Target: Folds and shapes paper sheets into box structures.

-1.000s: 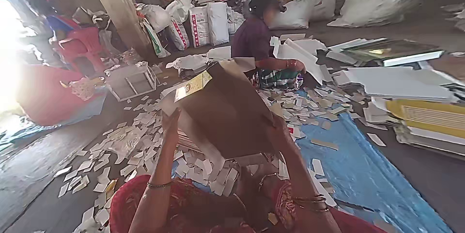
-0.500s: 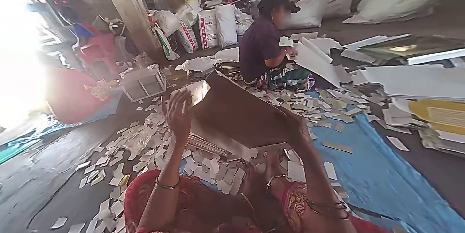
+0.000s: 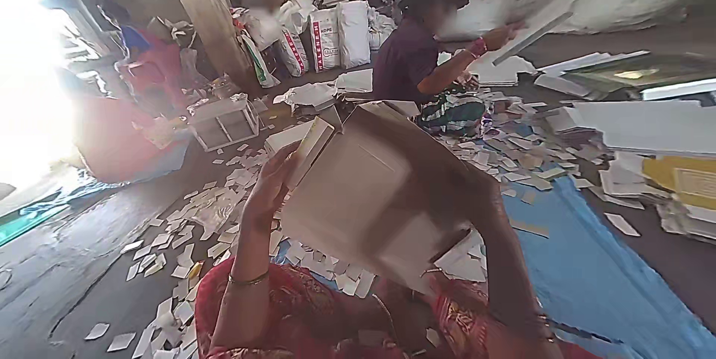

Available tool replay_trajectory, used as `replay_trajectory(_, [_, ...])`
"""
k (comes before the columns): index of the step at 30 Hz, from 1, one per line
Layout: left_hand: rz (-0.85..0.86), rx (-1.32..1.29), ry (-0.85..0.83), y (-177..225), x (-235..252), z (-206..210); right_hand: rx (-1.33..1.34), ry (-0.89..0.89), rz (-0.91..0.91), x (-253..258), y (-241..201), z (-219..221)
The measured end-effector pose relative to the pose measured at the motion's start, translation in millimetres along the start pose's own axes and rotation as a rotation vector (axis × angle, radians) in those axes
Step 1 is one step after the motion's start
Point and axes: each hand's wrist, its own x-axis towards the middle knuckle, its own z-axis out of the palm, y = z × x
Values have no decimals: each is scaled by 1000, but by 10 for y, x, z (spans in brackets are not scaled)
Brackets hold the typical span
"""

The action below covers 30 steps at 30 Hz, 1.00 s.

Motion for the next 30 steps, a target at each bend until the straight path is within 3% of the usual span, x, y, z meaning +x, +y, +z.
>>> replay_trajectory(3, [-16,67,-73,-72,-4,37,34,-35,82,-23,-59,40])
replay_trajectory(5, [-10,70,-108,-135,11,44,18,-18,-6,-10,79,58])
replay_trajectory(9, [-55,6,7,-178,36,12,-14,-33,-42,3,154,6])
replay_trajectory(16, [102,594,-36,-170,134,-190,-47,-68,-95,-10,69,62])
replay_trajectory(30, [454,847,356,-457,147,-131,6,-186,-220,-29,-66,117])
